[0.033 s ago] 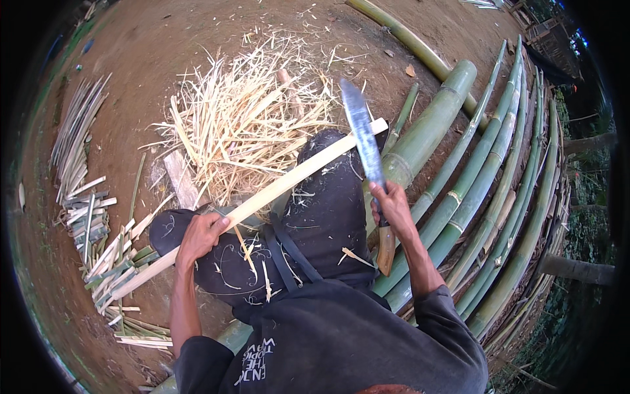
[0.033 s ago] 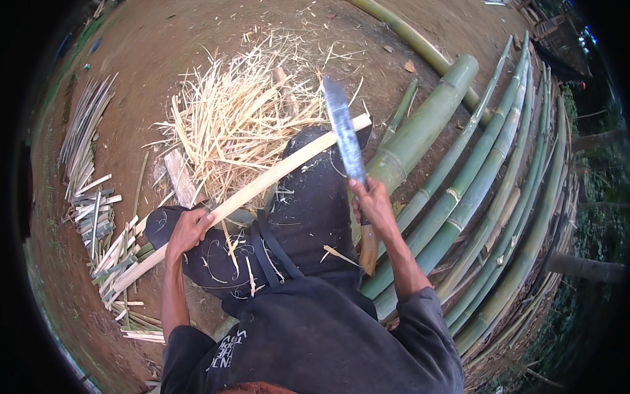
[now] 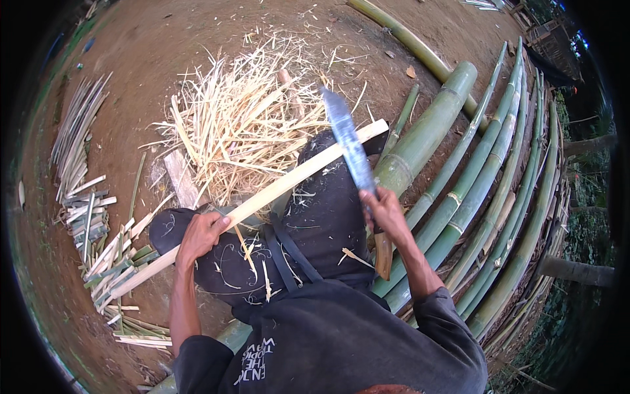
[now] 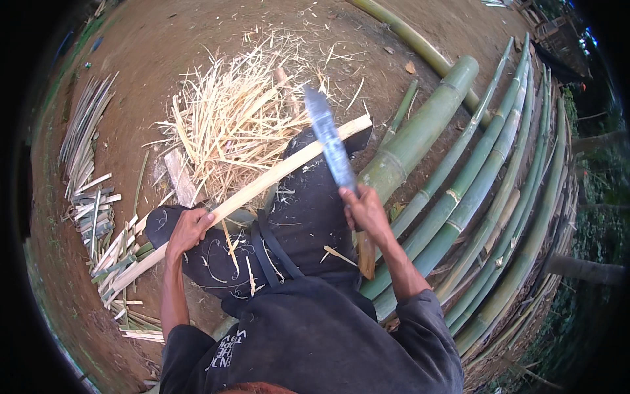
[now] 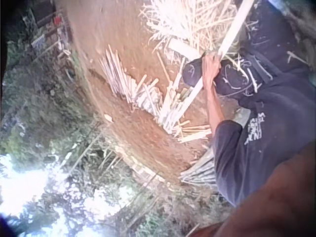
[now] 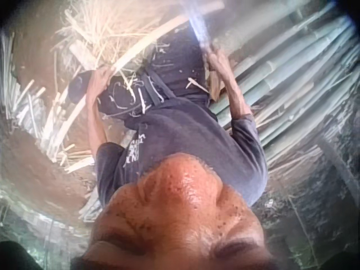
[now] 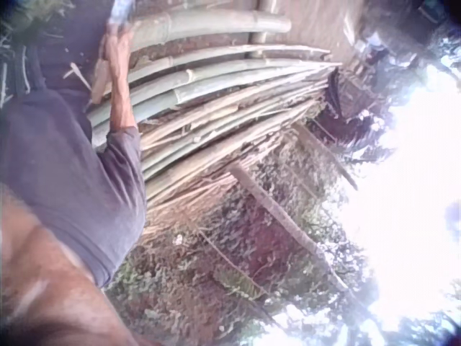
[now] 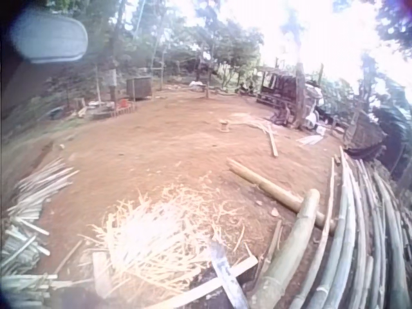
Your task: The person sits on the ground and uses a large knife to shave the outer layer off a long bamboo strip. They hold the strip with their left hand and repeatedly scrape the blade along its length to smooth the surface.
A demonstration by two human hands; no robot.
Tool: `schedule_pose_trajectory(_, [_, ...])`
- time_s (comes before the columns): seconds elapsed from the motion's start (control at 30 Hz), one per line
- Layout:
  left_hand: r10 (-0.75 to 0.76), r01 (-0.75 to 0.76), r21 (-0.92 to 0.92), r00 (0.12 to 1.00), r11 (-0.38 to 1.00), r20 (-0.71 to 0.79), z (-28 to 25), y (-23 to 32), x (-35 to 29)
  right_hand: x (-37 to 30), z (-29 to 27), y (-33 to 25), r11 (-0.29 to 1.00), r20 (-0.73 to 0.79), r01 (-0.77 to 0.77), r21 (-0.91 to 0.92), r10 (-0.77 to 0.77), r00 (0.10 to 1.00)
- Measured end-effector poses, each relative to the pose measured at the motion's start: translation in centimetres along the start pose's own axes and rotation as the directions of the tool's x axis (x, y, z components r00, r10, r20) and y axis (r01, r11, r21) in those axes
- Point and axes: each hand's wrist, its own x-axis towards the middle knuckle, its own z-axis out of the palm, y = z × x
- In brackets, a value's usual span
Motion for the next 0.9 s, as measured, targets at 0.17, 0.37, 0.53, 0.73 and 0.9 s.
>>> schedule_pose_trajectory(0.17, [0.060,-0.060,0.003,0.998,0.998,-0.018,0.5,-0.8,0.1,0.1,0.0,-0.7,1.000,-0.037,-0.012,0.007,0.012,0.999])
schedule_pose_trajectory(0.37, [0.055,-0.055,-0.004,0.998,0.998,-0.009,0.3,-0.8,0.2,-1.7,2.6,-0.3,0.998,0.109,0.003,-0.070,0.005,0.994])
schedule_pose_trajectory(0.53, [0.029,-0.029,0.017,0.999,0.999,-0.021,0.6,0.6,0.2,0.3,-0.2,0.4,0.993,-0.069,-0.011,0.118,0.020,0.997])
schedule_pose_trajectory(0.73, [0.067,-0.066,0.019,0.997,0.998,-0.024,1.2,0.3,1.3,-2.7,3.7,-1.4,0.989,0.194,-0.067,-0.132,0.092,0.977])
schedule_pose_trajectory(0.9, [0.115,-0.114,0.042,0.993,0.993,-0.029,3.0,3.0,3.5,0.7,-0.4,-0.9,0.992,-0.071,0.001,0.129,0.008,0.997])
